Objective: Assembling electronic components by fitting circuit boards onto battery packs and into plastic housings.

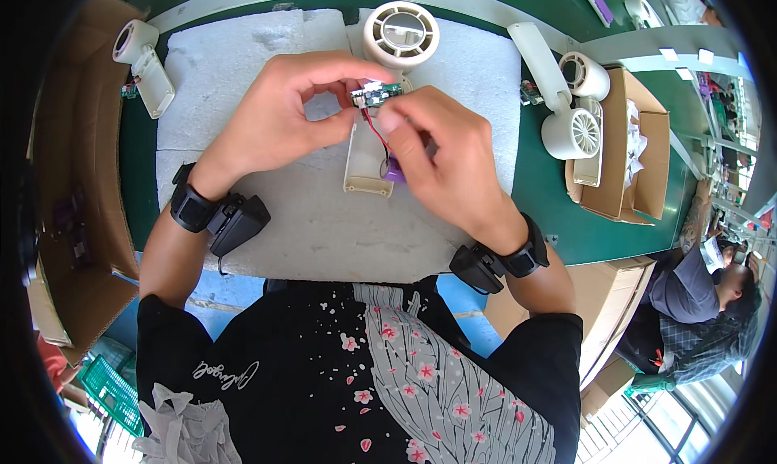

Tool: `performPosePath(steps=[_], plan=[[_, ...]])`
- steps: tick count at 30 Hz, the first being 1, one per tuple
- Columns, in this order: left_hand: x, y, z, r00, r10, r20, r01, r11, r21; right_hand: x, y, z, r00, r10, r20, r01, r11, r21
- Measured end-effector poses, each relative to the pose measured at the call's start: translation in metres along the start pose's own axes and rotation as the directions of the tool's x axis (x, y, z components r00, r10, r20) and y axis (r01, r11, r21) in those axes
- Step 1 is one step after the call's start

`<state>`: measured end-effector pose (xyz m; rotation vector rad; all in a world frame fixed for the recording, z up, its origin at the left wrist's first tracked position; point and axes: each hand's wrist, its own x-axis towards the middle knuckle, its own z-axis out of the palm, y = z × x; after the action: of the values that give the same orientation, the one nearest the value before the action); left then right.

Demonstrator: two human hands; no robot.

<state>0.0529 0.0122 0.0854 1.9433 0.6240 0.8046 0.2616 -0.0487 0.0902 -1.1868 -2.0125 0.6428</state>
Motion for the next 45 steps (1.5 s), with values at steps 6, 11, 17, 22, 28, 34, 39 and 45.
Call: performPosePath(steps=[6, 11, 17, 22, 28, 34, 39, 45], plan=[[0.003, 0.003, 0.006, 0.999, -0.005, -0.034, 0.005, 1.0, 0.001, 0.001, -0.01, 0.009, 0.961, 0.208, -0.183, -0.189, 0.975, 0.117], [0.003, -0.001, 0.007, 0.998, -0.034, -0.054, 0.028, 0.995, -0.099, 0.003, -0.007, 0.007, 0.974, 0.152, -0.17, -0.148, 0.988, 0.034], [0.002, -0.004, 0.007, 0.996, -0.051, -0.073, 0.045, 0.996, -0.081, 0.001, 0.004, 0.006, 0.979, 0.111, -0.17, -0.112, 0.994, 0.004], [0.002, -0.003, 0.007, 0.994, 0.036, -0.1, -0.031, 0.998, 0.054, 0.002, 0.004, 0.006, 0.977, 0.108, -0.182, -0.113, 0.994, -0.013], [0.002, -0.005, 0.007, 0.989, 0.093, -0.116, -0.078, 0.988, 0.131, 0.004, 0.002, 0.007, 0.974, 0.102, -0.201, -0.113, 0.993, -0.042], [0.002, -0.01, 0.007, 0.985, 0.145, -0.092, -0.129, 0.979, 0.16, 0.006, 0.001, 0.009, 0.977, 0.08, -0.198, -0.094, 0.994, -0.061], [0.006, -0.015, 0.008, 0.972, 0.197, -0.131, -0.178, 0.973, 0.144, 0.008, 0.002, 0.01, 0.975, 0.096, -0.203, -0.11, 0.992, -0.061], [0.009, -0.017, 0.006, 0.974, 0.2, -0.106, -0.184, 0.973, 0.142, 0.008, 0.002, 0.011, 0.972, 0.081, -0.219, -0.103, 0.991, -0.091]])
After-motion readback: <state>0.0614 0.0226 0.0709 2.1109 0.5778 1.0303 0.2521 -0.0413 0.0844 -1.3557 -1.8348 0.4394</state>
